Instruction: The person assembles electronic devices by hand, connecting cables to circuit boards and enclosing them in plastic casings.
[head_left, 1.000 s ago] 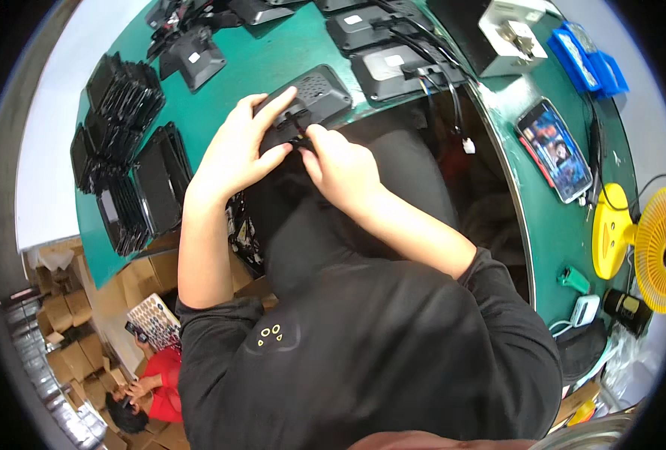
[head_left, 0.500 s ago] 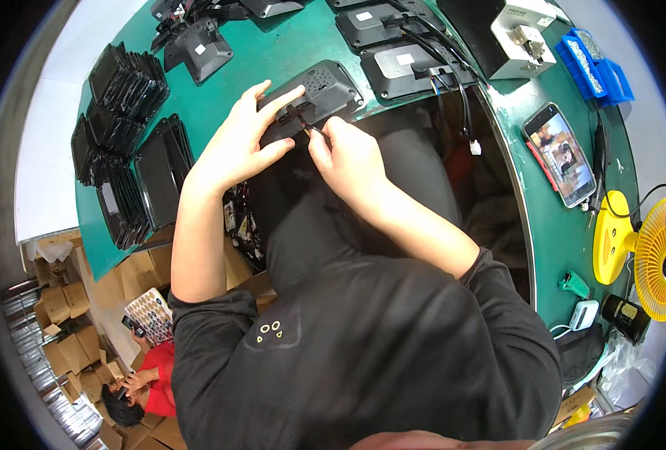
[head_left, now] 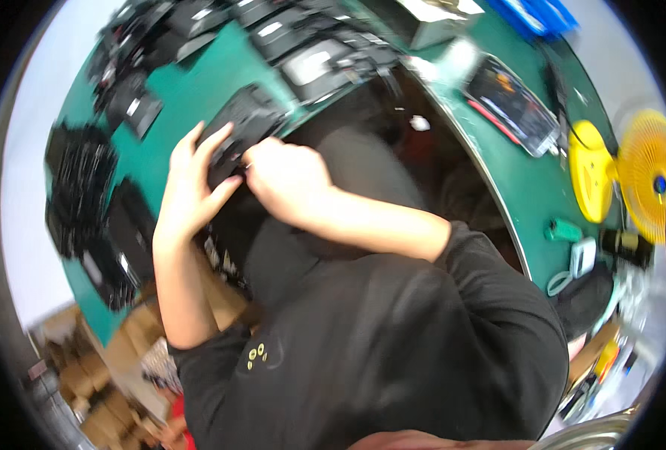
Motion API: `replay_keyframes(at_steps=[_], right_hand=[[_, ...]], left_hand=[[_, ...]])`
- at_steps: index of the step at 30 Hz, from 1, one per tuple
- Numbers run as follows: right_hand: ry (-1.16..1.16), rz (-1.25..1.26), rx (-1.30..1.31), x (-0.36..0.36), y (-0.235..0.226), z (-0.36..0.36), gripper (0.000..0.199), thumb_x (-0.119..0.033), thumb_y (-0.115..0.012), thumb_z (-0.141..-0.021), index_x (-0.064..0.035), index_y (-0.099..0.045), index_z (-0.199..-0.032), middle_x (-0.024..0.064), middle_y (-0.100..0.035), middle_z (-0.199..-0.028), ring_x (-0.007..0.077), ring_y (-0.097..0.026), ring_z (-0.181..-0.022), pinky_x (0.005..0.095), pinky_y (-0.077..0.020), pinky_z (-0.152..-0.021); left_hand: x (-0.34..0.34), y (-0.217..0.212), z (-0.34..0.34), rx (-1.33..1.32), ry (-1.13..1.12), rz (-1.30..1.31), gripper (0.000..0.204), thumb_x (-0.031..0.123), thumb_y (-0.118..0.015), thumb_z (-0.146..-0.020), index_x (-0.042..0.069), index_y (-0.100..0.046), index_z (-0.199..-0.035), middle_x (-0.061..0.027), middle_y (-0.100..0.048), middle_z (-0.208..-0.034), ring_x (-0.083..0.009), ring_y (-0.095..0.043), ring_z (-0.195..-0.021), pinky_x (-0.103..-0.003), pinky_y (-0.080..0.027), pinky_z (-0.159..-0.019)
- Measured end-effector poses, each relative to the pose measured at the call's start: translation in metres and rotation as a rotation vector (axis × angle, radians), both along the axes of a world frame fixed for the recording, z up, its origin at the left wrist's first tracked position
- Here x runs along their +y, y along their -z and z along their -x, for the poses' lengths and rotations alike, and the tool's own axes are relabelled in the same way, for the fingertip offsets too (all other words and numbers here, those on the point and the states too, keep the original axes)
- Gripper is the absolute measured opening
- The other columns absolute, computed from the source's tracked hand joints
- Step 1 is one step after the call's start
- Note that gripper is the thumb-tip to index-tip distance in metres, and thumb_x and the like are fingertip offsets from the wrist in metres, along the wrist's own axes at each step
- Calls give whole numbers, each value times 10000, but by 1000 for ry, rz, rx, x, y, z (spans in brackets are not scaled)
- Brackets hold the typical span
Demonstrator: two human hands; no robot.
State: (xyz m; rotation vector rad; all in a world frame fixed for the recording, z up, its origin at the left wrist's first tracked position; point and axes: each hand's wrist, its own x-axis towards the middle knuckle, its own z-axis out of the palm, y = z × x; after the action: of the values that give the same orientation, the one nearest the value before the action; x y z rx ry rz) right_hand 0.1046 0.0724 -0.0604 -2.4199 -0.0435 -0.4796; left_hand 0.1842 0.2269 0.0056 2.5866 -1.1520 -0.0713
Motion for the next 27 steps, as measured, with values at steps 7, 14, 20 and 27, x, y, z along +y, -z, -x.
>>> replay_keyframes(at_steps=[7, 14, 20, 27], right_hand=[[34, -239, -42, 3, -11, -2, 140, -155, -614, -747, -18, -639, -758, 175, -637, -766, 317, -665, -706, 403, -537, -634], [-63, -163, -98, -7, -14, 9, 250, -263, -641, -785, -14, -632, -776, 148, -621, -768, 288, -645, -718, 385, -520, -632], [227, -114, -40, -35, -9, 8, 352, -288, -661, -804, 32, -569, -920, 156, -574, -801, 288, -632, -678, 379, -514, -588], [166, -188, 32, -49, -5, 1, 366, -230, -734, -725, 27, -532, -891, 176, -602, -773, 309, -643, -701, 387, -520, -603]], left_hand=[[-12, 10, 8, 22, -16, 47, 637, 32, -688, -704, 105, -499, -1307, -216, -437, -1345, -383, -400, -1275, -439, -336, -1055], [-20, 31, 11, -134, -24, 133, 483, 143, -662, -730, 58, -550, -1192, -184, -481, -1355, -398, -434, -1250, -494, -303, -1056], [-21, 43, 11, -262, -66, 232, 451, 196, -727, -728, 61, -566, -1127, -195, -515, -1321, -384, -509, -1176, -543, -301, -1031], [-16, 39, 7, -225, 26, 277, 460, 114, -719, -728, 6, -547, -1141, -224, -521, -1287, -388, -520, -1143, -433, -416, -967]])
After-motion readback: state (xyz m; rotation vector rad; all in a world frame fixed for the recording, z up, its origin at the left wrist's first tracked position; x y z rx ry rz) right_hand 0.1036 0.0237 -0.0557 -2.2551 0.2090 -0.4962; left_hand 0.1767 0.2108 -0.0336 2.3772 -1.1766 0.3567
